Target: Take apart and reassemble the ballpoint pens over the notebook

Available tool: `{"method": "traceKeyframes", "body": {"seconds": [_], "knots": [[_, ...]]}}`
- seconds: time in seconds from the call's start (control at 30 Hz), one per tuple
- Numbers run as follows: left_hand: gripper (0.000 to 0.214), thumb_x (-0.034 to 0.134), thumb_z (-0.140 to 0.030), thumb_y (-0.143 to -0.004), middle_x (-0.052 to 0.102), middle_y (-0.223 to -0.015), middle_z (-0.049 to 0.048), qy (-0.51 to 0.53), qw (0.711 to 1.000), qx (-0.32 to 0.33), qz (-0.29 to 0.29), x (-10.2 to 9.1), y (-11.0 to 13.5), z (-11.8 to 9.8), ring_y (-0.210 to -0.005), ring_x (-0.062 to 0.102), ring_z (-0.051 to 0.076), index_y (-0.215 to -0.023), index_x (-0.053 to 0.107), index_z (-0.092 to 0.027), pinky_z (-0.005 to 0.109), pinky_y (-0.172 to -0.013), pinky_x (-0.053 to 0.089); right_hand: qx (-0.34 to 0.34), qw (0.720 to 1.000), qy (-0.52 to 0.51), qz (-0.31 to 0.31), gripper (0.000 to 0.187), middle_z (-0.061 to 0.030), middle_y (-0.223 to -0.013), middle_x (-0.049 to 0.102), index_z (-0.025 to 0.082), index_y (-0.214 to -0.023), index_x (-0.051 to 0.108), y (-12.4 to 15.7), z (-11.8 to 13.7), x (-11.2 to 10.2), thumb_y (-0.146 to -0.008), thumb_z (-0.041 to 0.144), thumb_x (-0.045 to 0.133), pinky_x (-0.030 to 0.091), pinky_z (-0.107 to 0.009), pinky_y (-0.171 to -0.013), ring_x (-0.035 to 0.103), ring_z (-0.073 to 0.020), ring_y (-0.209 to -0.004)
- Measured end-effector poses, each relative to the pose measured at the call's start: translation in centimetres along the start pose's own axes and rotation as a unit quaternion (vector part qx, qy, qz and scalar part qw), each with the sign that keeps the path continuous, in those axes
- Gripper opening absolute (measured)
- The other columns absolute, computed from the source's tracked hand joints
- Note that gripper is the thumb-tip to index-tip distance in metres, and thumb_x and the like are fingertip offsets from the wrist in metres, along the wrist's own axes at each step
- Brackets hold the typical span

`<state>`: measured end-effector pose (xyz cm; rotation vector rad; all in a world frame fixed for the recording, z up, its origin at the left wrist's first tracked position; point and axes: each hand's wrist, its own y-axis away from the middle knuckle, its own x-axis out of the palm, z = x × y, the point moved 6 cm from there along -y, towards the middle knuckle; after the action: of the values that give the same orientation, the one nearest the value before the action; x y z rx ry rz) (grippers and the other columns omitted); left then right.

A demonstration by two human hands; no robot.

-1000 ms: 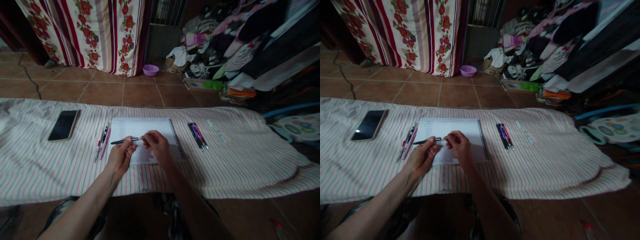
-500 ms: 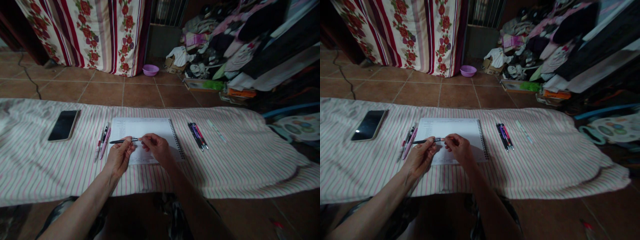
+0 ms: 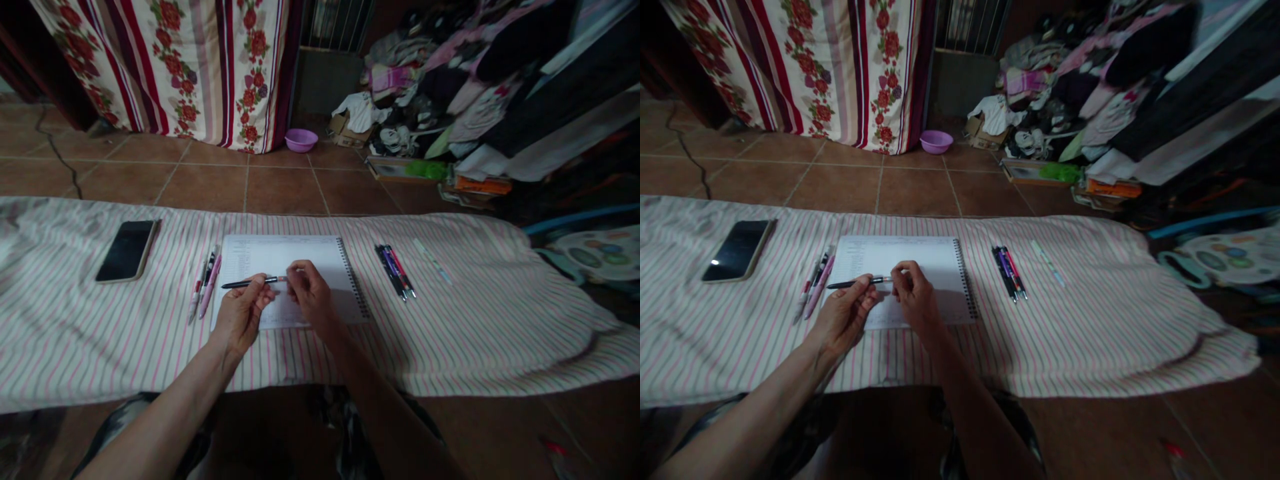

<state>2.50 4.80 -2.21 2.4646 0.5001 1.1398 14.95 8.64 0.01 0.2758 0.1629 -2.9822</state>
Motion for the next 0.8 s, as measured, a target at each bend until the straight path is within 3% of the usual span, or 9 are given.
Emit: {"method": "traceKeyframes", "body": {"seconds": [0.1, 0.3, 0.5, 0.63, 0.8], "knots": [[0.007, 0.057, -0.004, -0.075, 0.061, -0.056, 0.0059, 0.003, 1.0, -0.002, -0.003, 0.0, -0.1, -0.1, -0.047, 0.058, 0.009, -0.071, 0.062, -0.005, 0.016, -0.047, 0.05, -0.004, 1.0, -0.001, 0.006, 0.023, 0.0036, -0.058, 0.05, 0.022, -0.08, 0.053, 0.1, 0.1, 0.2, -0.084, 0.042, 0.042, 0.04, -0.02, -0.049, 0.047, -0.0086, -0.049], [0.008, 0.057, -0.003, -0.075, 0.06, -0.054, 0.0046, 0.007, 1.0, 0.004, 0.005, 0.2, 0.0, -0.6, -0.046, 0.056, 0.008, -0.07, 0.062, -0.005, 0.016, -0.047, 0.05, -0.057, 0.995, 0.077, 0.038, 0.015, -0.0038, -0.084, 0.064, 0.021, -0.089, 0.055, 0.5, 1.5, 0.3, -0.082, 0.032, 0.047, 0.045, -0.026, -0.068, 0.06, -0.0153, -0.076], [0.009, 0.069, -0.011, -0.065, 0.059, -0.052, 0.0023, -0.023, 0.999, 0.007, 0.025, 0.1, 0.2, -0.3, -0.046, 0.056, 0.008, -0.068, 0.062, -0.006, 0.016, -0.047, 0.046, -0.084, 0.969, 0.227, 0.05, 0.022, -0.0025, -0.069, 0.061, 0.021, -0.074, 0.052, 0.8, 1.8, 0.6, -0.086, 0.032, 0.037, 0.039, -0.026, -0.062, 0.055, -0.0142, -0.062], [0.015, 0.073, -0.015, -0.061, 0.06, -0.054, 0.0022, -0.036, 0.998, 0.02, 0.043, -0.1, 0.0, -0.2, -0.048, 0.056, 0.008, -0.071, 0.064, -0.007, 0.017, -0.047, 0.045, -0.037, 0.964, 0.259, 0.053, 0.031, -0.002, -0.06, 0.057, 0.021, -0.067, 0.05, 0.8, 1.4, 0.7, -0.086, 0.04, 0.034, 0.035, -0.026, -0.057, 0.053, -0.015, -0.056], [0.017, 0.073, -0.017, -0.062, 0.061, -0.053, 0.0017, -0.044, 0.997, 0.037, 0.06, -0.1, -0.1, -0.2, -0.048, 0.057, 0.009, -0.071, 0.064, -0.007, 0.018, -0.049, 0.045, 0.039, 0.981, 0.177, 0.074, 0.042, -0.0022, -0.053, 0.052, 0.021, -0.057, 0.047, 0.6, 0.1, 1.0, -0.085, 0.047, 0.029, 0.034, -0.026, -0.052, 0.049, -0.0142, -0.051]]}}
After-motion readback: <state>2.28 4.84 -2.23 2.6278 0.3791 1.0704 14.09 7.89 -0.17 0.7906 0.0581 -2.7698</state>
